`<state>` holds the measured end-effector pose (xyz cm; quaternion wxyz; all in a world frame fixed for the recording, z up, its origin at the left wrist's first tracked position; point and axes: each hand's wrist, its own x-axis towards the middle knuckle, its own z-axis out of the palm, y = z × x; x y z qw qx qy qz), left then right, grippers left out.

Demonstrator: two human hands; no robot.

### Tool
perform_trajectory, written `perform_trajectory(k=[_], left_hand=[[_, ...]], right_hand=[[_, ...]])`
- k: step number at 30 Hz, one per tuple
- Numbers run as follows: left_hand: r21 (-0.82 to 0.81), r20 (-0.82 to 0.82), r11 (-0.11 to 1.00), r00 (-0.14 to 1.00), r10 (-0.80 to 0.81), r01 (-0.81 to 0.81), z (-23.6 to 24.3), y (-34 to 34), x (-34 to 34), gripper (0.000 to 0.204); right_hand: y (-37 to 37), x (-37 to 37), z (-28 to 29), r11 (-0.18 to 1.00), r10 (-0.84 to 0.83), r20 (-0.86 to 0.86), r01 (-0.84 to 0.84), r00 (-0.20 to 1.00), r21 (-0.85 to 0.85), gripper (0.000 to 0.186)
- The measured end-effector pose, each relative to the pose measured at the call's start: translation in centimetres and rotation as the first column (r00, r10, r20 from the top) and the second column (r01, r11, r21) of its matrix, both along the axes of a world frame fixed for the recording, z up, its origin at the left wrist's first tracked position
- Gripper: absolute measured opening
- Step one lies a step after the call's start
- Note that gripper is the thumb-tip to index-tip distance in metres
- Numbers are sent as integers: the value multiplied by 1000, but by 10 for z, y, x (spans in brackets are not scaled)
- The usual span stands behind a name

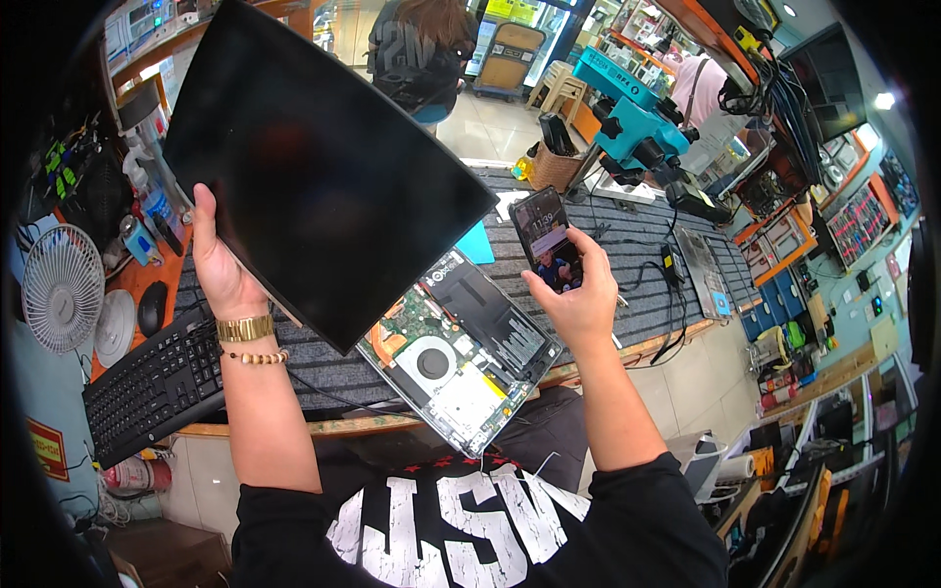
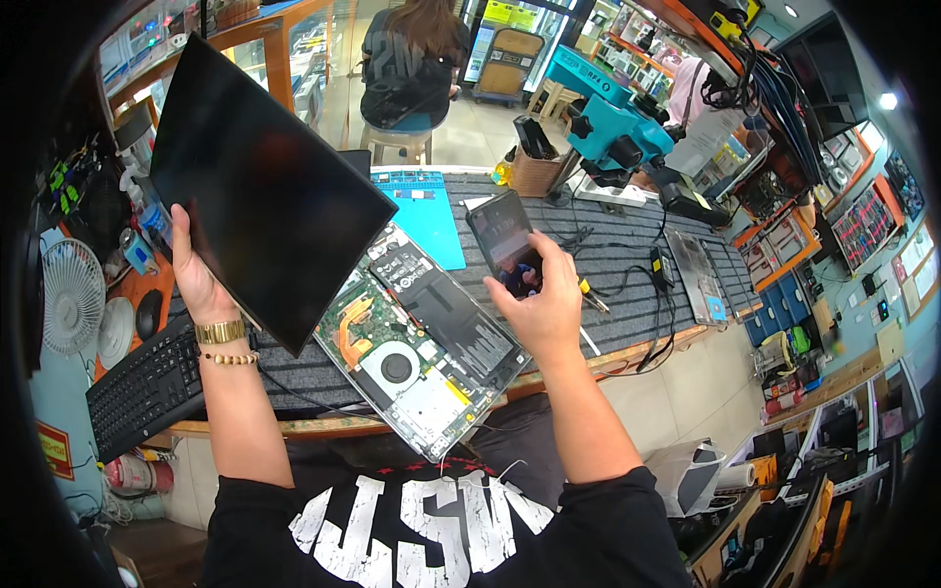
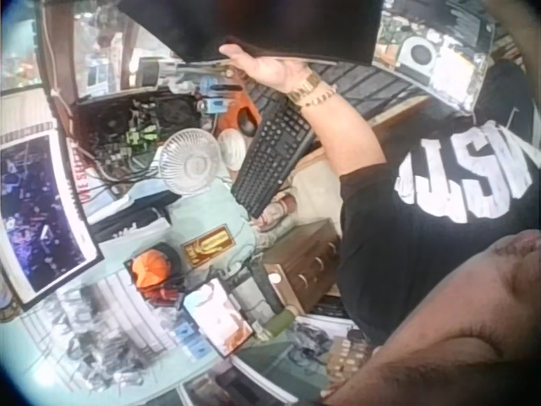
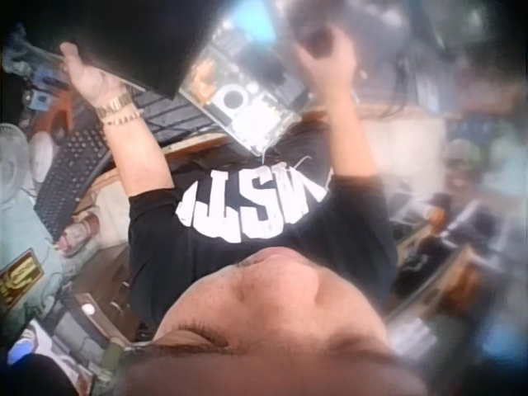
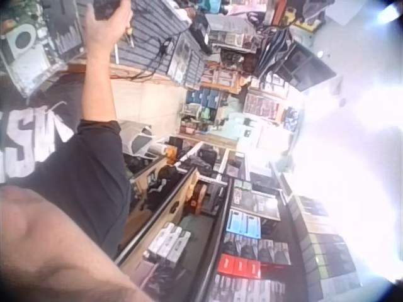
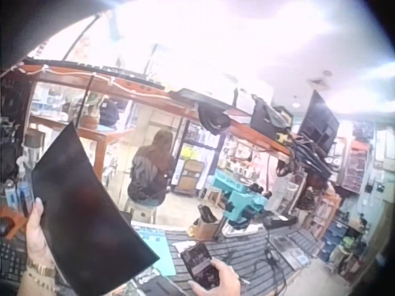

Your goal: The person disassembles a laptop screen assembly, wipes the screen surface with a cloth, uses a spray bottle and a small vacuum tool on the screen, and then continues wiping the surface by hand.

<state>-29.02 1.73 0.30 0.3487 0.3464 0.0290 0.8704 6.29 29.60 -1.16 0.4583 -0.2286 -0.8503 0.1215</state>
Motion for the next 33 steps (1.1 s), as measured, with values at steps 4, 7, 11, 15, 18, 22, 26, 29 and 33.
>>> perform_trajectory(k=[4,7,11,15,18,22,26,29,33], left_hand=[[1,-7,1000,1000,-6,6,1,-1,1,49],[-8,0,1000,1000,13,-13,-2,0,-1,50],[-9,0,1000,1000,3,-3,-6,0,-6,51],[6,-4,999,999,46,-46,-6,-3,-8,52],[12,3,999,999,41,-41,-7,-4,-11,52],[5,47,997,996,80,-81,-2,-3,-6,53],[-13,64,993,991,118,-117,-3,-6,-7,52],[6,42,997,996,79,-79,-3,-5,-8,51],[-3,58,993,992,116,-116,-5,-6,-11,50]], right_hand=[[3,-7,-2,1000,21,-4,-21,1000,-17,84],[3,-10,-3,999,31,-7,-31,999,-33,85],[7,-15,-3,986,40,39,-45,998,160,84],[5,-19,-4,999,27,15,-27,1000,19,83],[7,-22,-3,1000,13,20,-12,1000,-23,83],[9,-28,-3,999,19,-10,-20,1000,-50,84],[16,-30,-5,999,32,-26,-32,999,-9,83],[22,-32,-7,969,35,-1,-33,999,244,82],[14,-34,-6,999,26,-36,-27,999,-30,84]])
